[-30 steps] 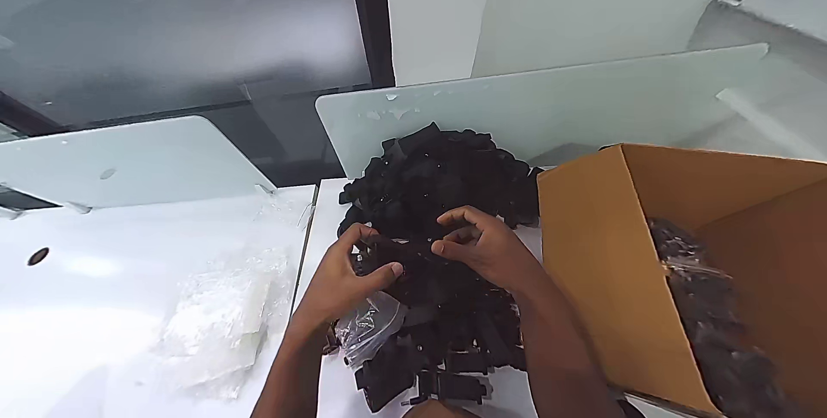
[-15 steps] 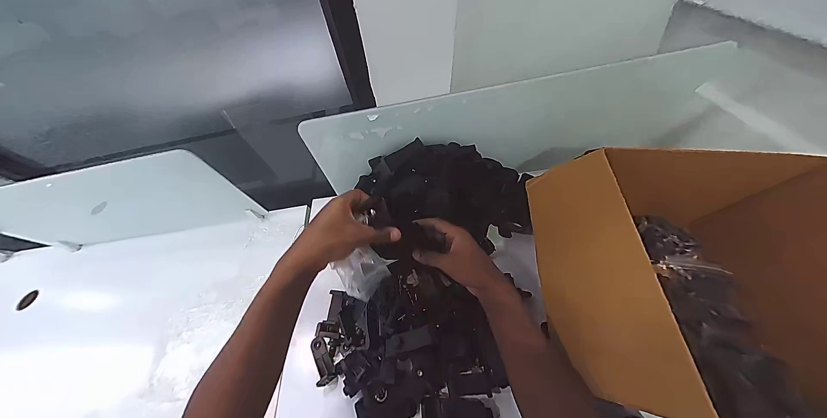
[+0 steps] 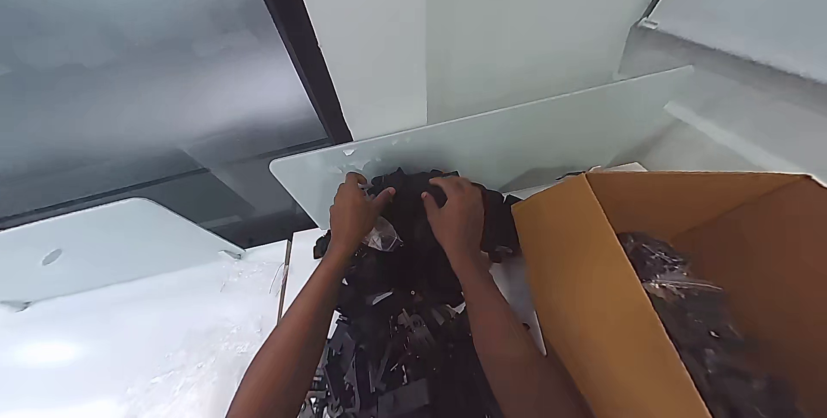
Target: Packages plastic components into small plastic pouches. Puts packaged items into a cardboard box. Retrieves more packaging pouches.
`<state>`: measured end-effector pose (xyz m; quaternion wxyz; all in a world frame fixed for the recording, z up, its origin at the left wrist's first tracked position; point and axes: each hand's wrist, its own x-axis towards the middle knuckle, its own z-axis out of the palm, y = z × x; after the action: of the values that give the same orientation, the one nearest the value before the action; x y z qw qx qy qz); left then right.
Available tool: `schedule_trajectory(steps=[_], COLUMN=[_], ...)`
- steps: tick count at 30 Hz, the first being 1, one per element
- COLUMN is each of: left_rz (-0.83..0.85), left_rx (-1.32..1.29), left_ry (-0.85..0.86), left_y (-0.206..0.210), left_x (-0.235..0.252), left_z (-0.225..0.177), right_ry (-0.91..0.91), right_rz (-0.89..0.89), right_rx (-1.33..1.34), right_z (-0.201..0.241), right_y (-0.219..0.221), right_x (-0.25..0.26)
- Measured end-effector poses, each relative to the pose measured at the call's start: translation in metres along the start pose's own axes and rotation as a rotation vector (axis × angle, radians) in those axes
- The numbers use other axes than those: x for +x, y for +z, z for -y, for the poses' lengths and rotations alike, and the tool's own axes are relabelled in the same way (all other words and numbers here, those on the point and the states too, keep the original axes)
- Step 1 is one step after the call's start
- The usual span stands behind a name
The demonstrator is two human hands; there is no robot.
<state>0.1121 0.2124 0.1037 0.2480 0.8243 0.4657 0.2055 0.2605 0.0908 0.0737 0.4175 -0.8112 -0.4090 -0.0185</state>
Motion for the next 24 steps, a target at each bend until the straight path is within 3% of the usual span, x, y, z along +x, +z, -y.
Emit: schedule_trajectory(steps=[4, 15, 18, 21, 24], left_rz=[0.155, 0.155, 0.179, 0.214, 0.255], left_rx=[-0.092, -0.616, -0.532, -0.384, -0.223], left_ry=[-0.043, -0.089, -0.087, -0.024, 0.042], left_y=[0.006, -0.025, -0.016, -0.001, 0.004], left_x=[-0.005, -0.044, -0.051, -0.047, -0.031], left_z=[0.009, 0.032, 0.034, 0.03, 0.022], right_ry=[-0.057, -0.098, -0.054, 0.075, 0.054], right_rz=[0.151, -0.17, -0.08, 0.184, 0.208], right_rx=[-0.06, 0.073, 0.022, -0.024, 0.003], right_z=[-0.007, 0.018, 0.017, 0.019, 0.017], right_y=[0.03, -0.001, 0.005, 0.013, 0.025], right_x=[-0.018, -0.081, -0.088, -0.069, -0.045])
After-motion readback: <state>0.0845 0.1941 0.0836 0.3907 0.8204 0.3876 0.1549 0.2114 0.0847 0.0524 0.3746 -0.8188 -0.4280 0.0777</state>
